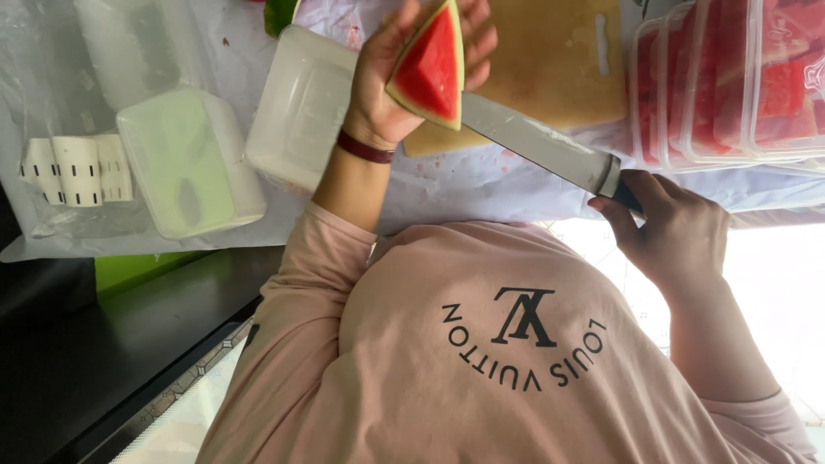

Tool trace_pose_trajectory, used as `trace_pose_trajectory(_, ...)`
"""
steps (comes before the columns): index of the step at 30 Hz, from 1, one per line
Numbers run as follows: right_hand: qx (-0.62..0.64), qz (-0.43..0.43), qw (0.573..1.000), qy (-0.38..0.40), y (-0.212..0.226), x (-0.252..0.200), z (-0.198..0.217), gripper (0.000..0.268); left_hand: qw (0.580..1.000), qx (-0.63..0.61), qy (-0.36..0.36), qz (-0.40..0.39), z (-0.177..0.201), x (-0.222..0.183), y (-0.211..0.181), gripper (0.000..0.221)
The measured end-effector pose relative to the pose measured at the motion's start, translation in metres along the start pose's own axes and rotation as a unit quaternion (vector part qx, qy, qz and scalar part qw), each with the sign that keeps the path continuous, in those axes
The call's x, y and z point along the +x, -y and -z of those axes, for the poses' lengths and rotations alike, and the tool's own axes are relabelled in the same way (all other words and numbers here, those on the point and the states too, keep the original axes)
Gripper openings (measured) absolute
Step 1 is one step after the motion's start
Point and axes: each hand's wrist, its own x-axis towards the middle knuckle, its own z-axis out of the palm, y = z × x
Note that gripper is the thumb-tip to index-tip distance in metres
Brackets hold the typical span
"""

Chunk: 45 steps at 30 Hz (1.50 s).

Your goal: Cutting watermelon and pineapple into pieces and organizing them into plastic containers for packaging.

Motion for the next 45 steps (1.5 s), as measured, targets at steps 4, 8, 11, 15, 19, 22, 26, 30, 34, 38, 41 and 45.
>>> trace_pose_trajectory(4, 0.146, -0.086, 0.982, 0.079, 0.014, 0.004, -0.006, 0.036, 0.93, 0.042, 0.155, -0.332, -0.003, 0.014, 0.023, 0.055)
trace_pose_trajectory(8, 0.119, -0.101, 0.986, 0.056, 0.02, 0.003, -0.012, 0.035, 0.875, 0.073, 0.009, -0.479, -0.017, 0.026, 0.041, 0.042)
trace_pose_trajectory(11, 0.095, -0.112, 0.988, 0.045, 0.023, 0.003, -0.013, 0.032, 0.909, 0.002, -0.126, -0.398, -0.021, 0.029, 0.035, 0.044)
trace_pose_trajectory(15, 0.106, -0.122, 0.985, 0.064, 0.021, 0.006, -0.019, 0.032, 0.943, -0.034, -0.199, -0.266, -0.024, 0.023, 0.036, 0.053)
trace_pose_trajectory(19, 0.09, -0.123, 0.986, 0.06, 0.023, 0.007, -0.022, 0.041, 0.873, 0.062, -0.134, -0.464, -0.006, 0.028, 0.047, 0.044)
trace_pose_trajectory(22, 0.06, -0.121, 0.99, 0.047, 0.018, 0.007, -0.029, 0.042, 0.905, 0.012, -0.231, -0.356, -0.024, 0.021, 0.031, 0.044)
trace_pose_trajectory(26, 0.145, -0.19, 0.96, 0.144, 0.016, 0.014, -0.024, 0.044, 0.926, 0.007, -0.243, -0.29, -0.038, 0.015, 0.026, 0.04)
trace_pose_trajectory(30, 0.094, -0.146, 0.981, 0.086, 0.009, 0.003, -0.036, 0.035, 0.97, 0.063, -0.214, -0.099, -0.038, -0.001, 0.008, 0.04)
trace_pose_trajectory(34, 0.076, -0.118, 0.989, 0.046, 0.007, 0.001, -0.041, 0.038, 0.963, 0.065, -0.26, -0.043, -0.044, -0.005, 0.007, 0.054)
trace_pose_trajectory(38, 0.185, -0.233, 0.938, 0.179, 0.025, 0.016, -0.024, 0.047, 0.882, 0.076, -0.087, -0.457, 0.006, 0.024, 0.053, 0.054)
trace_pose_trajectory(41, 0.238, -0.236, 0.925, 0.18, 0.033, 0.019, -0.019, 0.05, 0.744, 0.389, -0.198, -0.506, 0.002, 0.018, 0.069, 0.078)
trace_pose_trajectory(45, 0.235, -0.24, 0.924, 0.185, 0.037, 0.022, -0.015, 0.048, 0.719, 0.375, -0.16, -0.563, 0.0, 0.023, 0.07, 0.111)
